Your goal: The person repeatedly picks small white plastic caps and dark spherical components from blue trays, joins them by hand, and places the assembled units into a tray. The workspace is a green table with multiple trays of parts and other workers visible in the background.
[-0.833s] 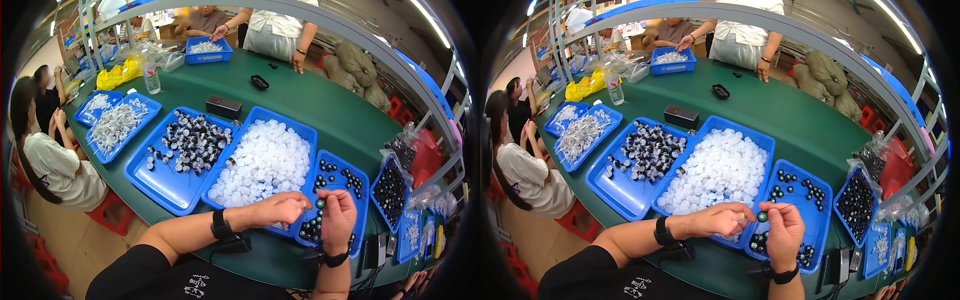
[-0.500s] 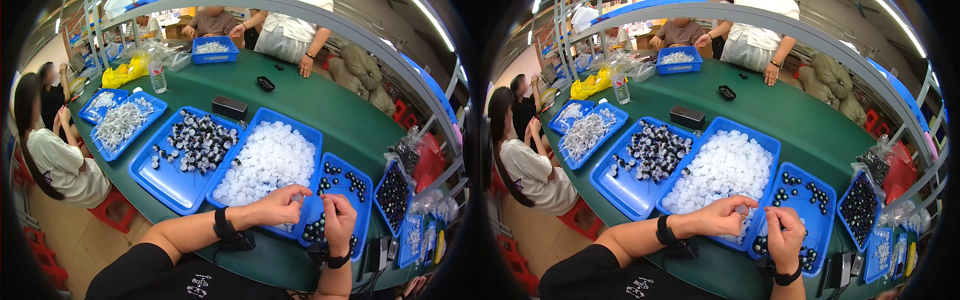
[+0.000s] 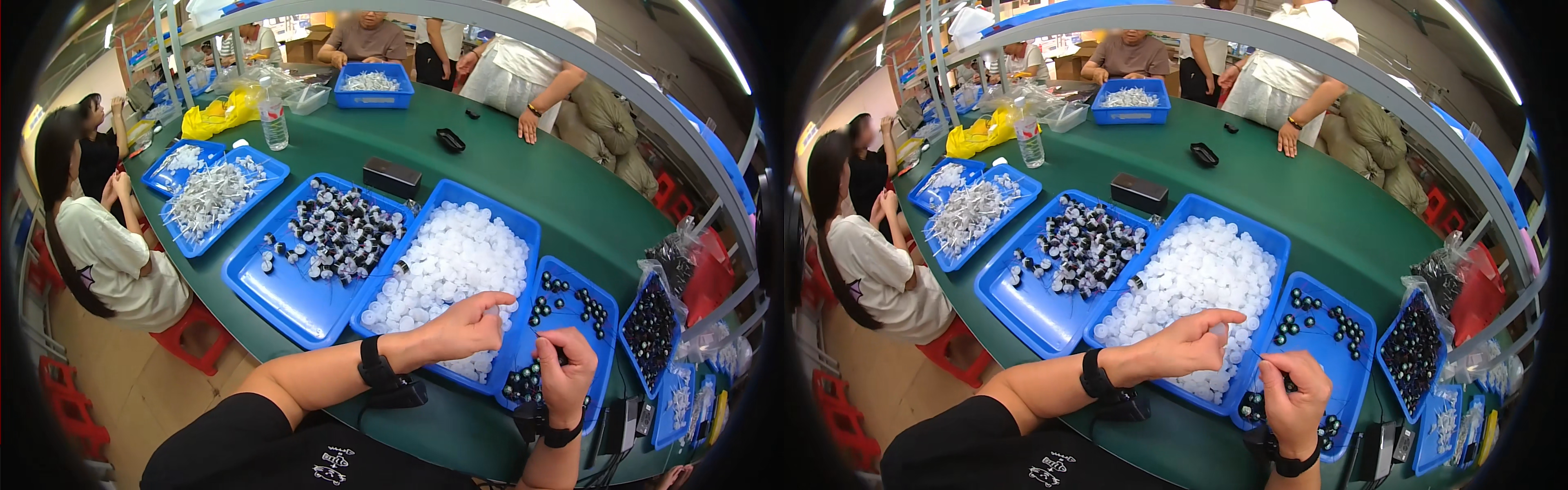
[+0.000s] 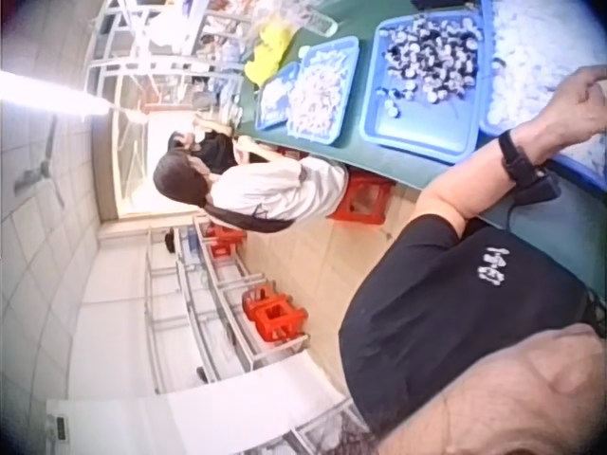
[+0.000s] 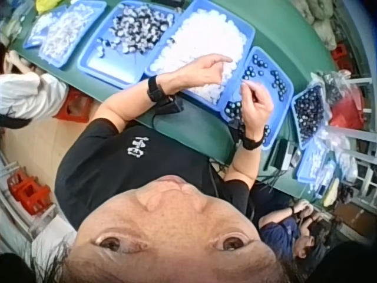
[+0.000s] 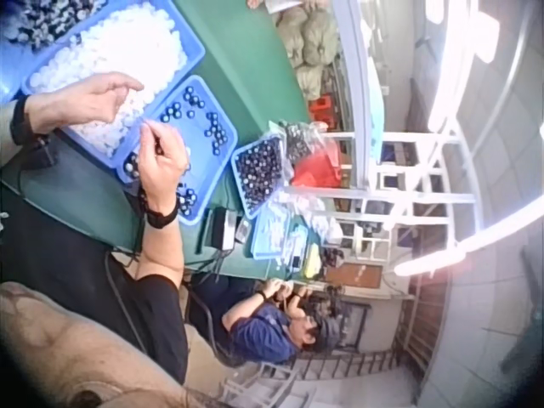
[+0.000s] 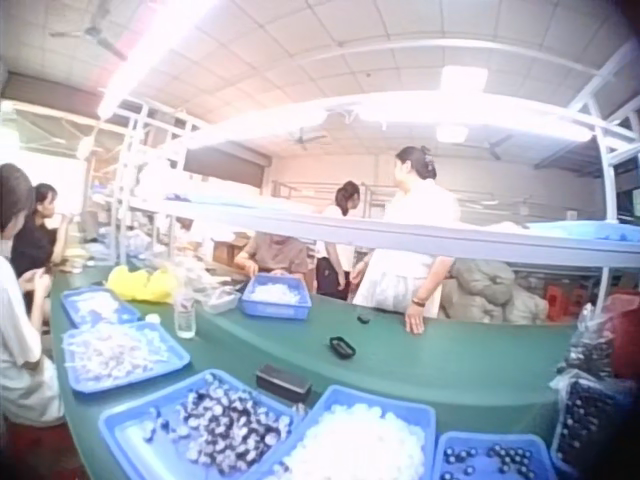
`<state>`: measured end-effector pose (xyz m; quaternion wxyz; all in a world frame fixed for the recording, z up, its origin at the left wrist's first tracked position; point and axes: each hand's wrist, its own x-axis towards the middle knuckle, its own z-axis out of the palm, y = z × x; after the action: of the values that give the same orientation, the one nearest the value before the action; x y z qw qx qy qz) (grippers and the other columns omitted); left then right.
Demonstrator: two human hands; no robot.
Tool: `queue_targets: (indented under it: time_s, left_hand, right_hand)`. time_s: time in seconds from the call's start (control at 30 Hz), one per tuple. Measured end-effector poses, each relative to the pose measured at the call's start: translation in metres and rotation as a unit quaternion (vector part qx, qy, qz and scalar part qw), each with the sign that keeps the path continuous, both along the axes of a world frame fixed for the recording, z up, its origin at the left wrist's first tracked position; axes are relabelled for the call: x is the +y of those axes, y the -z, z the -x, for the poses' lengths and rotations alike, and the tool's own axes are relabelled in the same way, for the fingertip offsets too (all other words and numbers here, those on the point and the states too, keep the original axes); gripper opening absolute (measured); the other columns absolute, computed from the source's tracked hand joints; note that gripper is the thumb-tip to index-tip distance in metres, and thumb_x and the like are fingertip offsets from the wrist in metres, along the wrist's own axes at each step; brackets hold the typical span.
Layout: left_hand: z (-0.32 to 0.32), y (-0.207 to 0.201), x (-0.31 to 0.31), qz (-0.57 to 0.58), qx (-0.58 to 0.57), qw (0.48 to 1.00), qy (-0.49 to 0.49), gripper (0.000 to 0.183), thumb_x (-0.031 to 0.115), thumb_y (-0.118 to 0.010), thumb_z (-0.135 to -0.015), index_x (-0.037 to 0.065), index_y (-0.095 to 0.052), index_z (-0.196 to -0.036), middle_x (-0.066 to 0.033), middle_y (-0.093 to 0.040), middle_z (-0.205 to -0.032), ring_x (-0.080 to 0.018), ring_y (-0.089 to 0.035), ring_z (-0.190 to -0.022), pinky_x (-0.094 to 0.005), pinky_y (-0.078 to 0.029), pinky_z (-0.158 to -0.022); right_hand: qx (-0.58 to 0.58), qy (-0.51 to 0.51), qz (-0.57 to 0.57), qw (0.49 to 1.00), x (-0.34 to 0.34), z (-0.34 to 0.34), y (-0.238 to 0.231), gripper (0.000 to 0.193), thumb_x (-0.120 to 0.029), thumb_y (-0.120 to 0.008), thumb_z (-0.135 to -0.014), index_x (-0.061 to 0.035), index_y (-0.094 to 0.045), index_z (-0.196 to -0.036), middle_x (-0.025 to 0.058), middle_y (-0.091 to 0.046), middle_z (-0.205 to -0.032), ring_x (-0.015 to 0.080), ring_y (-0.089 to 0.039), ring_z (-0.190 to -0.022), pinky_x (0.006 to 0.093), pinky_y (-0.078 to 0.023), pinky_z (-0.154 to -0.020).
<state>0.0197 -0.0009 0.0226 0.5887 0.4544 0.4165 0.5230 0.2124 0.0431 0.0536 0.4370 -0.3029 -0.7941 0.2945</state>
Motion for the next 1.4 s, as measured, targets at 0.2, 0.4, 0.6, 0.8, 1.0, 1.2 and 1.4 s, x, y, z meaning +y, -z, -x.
queue_targets:
  time_s: [0.2, 0.4, 0.6, 0.8, 1.0, 1.2, 1.4]
  left_hand:
    - [-0.007, 0.015, 0.003, -0.034, -0.030, 0.998, 0.050, 0.046, 0.009, -0.041, -0.088, -0.007, -0.040, -0.131, -0.0078, -0.055, -0.090, -0.0099, -0.053, -0.066, -0.0258, -0.048, -0.062]
    - [-0.002, -0.011, -0.002, 0.049, -0.027, 0.997, 0.051, 0.025, 0.012, -0.043, -0.093, -0.001, -0.049, -0.114, -0.0061, -0.056, -0.085, -0.0075, -0.049, -0.062, -0.0242, -0.044, -0.056]
    - [-0.002, -0.006, -0.002, -0.017, -0.050, 0.998, 0.039, 0.028, 0.013, -0.047, -0.093, -0.001, -0.049, -0.117, -0.0039, -0.053, -0.079, -0.0068, -0.047, -0.061, -0.0230, -0.041, -0.054]
    - [-0.002, 0.005, 0.004, -0.029, -0.071, 0.995, 0.061, 0.042, 0.006, -0.053, -0.088, -0.001, -0.045, -0.129, -0.0012, -0.051, -0.081, -0.0075, -0.048, -0.068, -0.0225, -0.043, -0.060]
    - [0.012, 0.002, 0.001, 0.006, -0.232, 0.968, 0.099, 0.057, 0.005, -0.052, -0.086, -0.005, -0.032, -0.139, -0.0048, -0.052, -0.096, -0.0130, -0.051, -0.081, -0.0289, -0.047, -0.069]
    - [0.005, -0.002, 0.002, 0.074, -0.228, 0.965, 0.105, 0.053, 0.003, -0.044, -0.087, -0.005, -0.035, -0.138, -0.0048, -0.051, -0.095, -0.0136, -0.053, -0.081, -0.0305, -0.049, -0.075]
    - [0.004, 0.001, -0.002, 0.068, -0.206, 0.969, 0.118, 0.054, 0.003, -0.047, -0.085, -0.005, -0.037, -0.137, -0.0051, -0.051, -0.095, -0.0132, -0.054, -0.080, -0.0302, -0.050, -0.073]
  right_hand:
    - [0.008, 0.017, -0.061, 0.998, 0.001, 0.004, 0.002, 0.013, 0.003, -0.069, -0.078, -0.0011, -0.070, -0.091, 0.0058, -0.060, -0.071, 0.0130, -0.052, -0.063, 0.0238, -0.039, -0.056]
    - [0.024, 0.015, -0.072, 0.997, 0.004, 0.002, 0.002, 0.016, 0.002, -0.070, -0.078, -0.0028, -0.071, -0.094, 0.0043, -0.057, -0.075, 0.0123, -0.050, -0.065, 0.0237, -0.038, -0.056]
    - [0.038, 0.006, -0.061, 0.997, 0.004, 0.001, 0.003, 0.019, 0.004, -0.072, -0.075, -0.0044, -0.072, -0.092, 0.0038, -0.058, -0.077, 0.0123, -0.052, -0.067, 0.0239, -0.038, -0.056]
    - [0.030, 0.020, -0.075, 0.997, 0.003, -0.004, 0.001, 0.020, 0.004, -0.073, -0.073, -0.0044, -0.073, -0.091, 0.0047, -0.059, -0.077, 0.0130, -0.053, -0.067, 0.0241, -0.039, -0.056]
    - [0.039, 0.028, -0.043, 0.998, 0.005, 0.002, -0.003, 0.015, 0.003, -0.074, -0.072, -0.0034, -0.073, -0.086, 0.0055, -0.059, -0.075, 0.0143, -0.054, -0.067, 0.0249, -0.040, -0.056]
    - [0.024, 0.009, -0.079, 0.997, 0.009, 0.006, 0.009, 0.010, 0.003, -0.072, -0.072, -0.0026, -0.071, -0.079, 0.0058, -0.060, -0.074, 0.0143, -0.056, -0.067, 0.0253, -0.042, -0.057]
    - [0.020, 0.027, -0.077, 0.996, 0.006, 0.011, 0.012, 0.008, -0.002, -0.073, -0.067, -0.0075, -0.070, -0.073, 0.0048, -0.060, -0.069, 0.0202, -0.054, -0.065, 0.0310, -0.041, -0.059]
